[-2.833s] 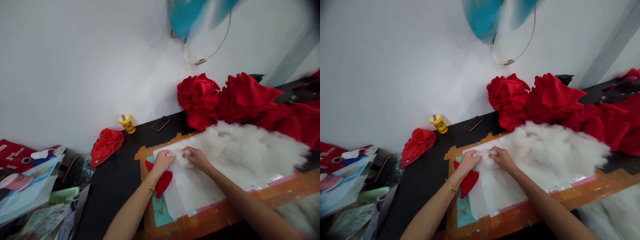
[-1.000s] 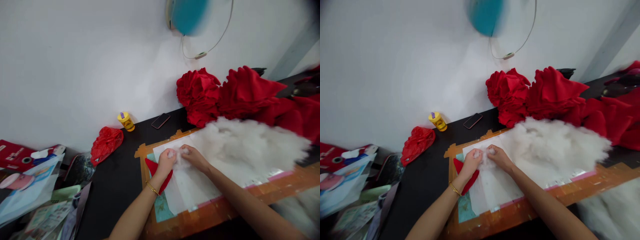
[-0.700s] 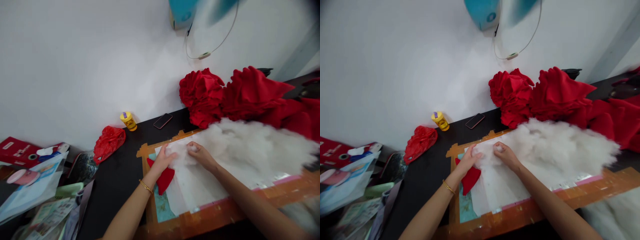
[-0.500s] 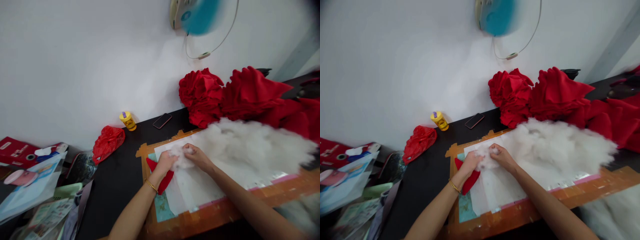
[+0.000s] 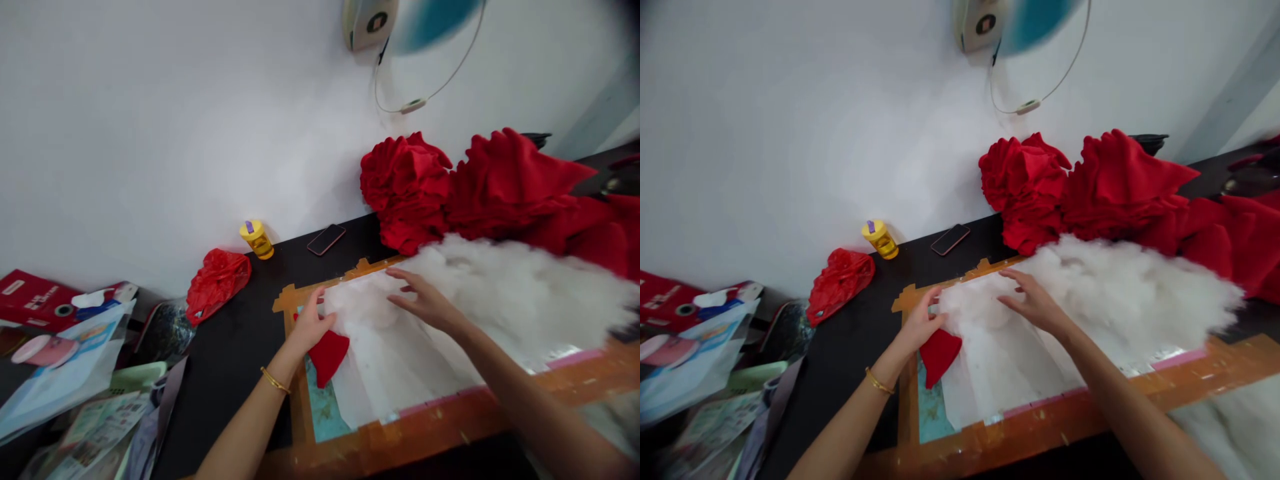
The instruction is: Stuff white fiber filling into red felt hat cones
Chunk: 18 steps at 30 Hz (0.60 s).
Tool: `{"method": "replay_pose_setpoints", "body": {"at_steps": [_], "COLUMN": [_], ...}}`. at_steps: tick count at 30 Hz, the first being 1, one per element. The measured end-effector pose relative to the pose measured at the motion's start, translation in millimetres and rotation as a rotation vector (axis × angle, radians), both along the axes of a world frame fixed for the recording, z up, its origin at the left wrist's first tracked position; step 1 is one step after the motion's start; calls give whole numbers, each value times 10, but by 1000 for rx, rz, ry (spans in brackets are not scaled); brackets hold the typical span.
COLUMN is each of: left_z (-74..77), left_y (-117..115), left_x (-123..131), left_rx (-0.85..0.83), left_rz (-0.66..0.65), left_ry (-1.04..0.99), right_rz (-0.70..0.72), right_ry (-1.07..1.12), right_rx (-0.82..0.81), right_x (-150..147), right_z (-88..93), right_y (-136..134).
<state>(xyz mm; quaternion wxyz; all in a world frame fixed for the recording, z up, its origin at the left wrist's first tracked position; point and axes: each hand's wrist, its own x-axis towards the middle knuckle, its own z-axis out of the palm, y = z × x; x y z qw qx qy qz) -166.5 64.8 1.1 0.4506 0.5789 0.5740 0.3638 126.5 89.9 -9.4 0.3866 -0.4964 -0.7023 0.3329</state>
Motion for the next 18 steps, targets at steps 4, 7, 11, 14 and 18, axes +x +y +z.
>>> {"method": "replay_pose_setpoints", "body": {"at_steps": [4,7,11,14,18], "left_z": [53,24,-16,8,52], "left_y": [34,74,94,45,-42], "left_x": [-56,133,438,528,553], "left_rx": [57,89,107,112,139], "left_rz": [-38,-71,-108,-136,-274], "left_ry": [176,242,305,319,388], "right_rz": [67,174,85,35,20], "right_ry": [-214,-299,-380,-341,-231], "right_rx": [103,83,-10,-41,-123], "right_x": [126,-78,-414,-545,-622], "right_z": [17,-62,-157,-151,-122], "right_y": [-72,-142,-151,-132,-129]}}
